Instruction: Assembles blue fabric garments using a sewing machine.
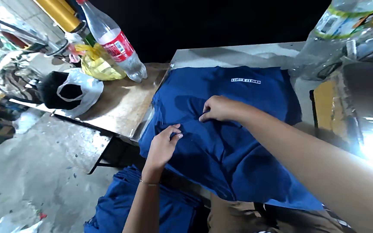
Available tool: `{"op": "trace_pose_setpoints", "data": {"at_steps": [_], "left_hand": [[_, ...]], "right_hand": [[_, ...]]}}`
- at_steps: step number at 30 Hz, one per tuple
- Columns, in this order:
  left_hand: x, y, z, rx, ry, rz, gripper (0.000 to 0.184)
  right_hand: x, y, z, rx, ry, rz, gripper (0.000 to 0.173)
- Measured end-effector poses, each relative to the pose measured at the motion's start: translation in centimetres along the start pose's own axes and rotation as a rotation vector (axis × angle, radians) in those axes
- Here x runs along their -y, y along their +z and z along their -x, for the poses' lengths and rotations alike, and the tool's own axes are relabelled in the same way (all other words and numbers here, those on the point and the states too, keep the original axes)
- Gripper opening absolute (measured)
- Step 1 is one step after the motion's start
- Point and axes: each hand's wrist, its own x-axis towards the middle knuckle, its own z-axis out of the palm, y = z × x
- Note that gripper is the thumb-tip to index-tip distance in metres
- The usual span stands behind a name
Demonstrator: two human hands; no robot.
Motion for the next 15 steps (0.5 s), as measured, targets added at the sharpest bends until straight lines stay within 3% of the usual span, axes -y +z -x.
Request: {"op": "trace_pose_setpoints", "data": {"at_steps": [2, 5, 9, 13, 15], "left_hand": [[0.0, 0.3, 0.0, -0.01, -0.014, -0.017, 0.019], [-0.6, -0.3, 0.7, -0.084, -0.01, 0.034, 0.019], [-3.0, -2.2, 1.5, -0.206, 0.097, 0.139, 0.014], [-4.5, -3.0, 0.2, -0.216, 0.188, 0.253, 0.013], [-4.2, -2.8, 0.2, -0.241, 0.108, 0.204, 0.005]], "right_hand": [[0.2, 0.2, 0.3, -0.006, 0.006, 0.035, 0.039], [0.1, 0.5, 1.5, -0.073, -0.058, -0.17, 0.026], [0.7, 0.8, 4.3, -0.221, -0.053, -0.476, 0.017], [1.9, 1.3, 6.5, -0.299, -0.099, -0.599, 0.008], [2.5, 1.4, 7.4, -0.324, -0.128, -0.624, 0.009]]}}
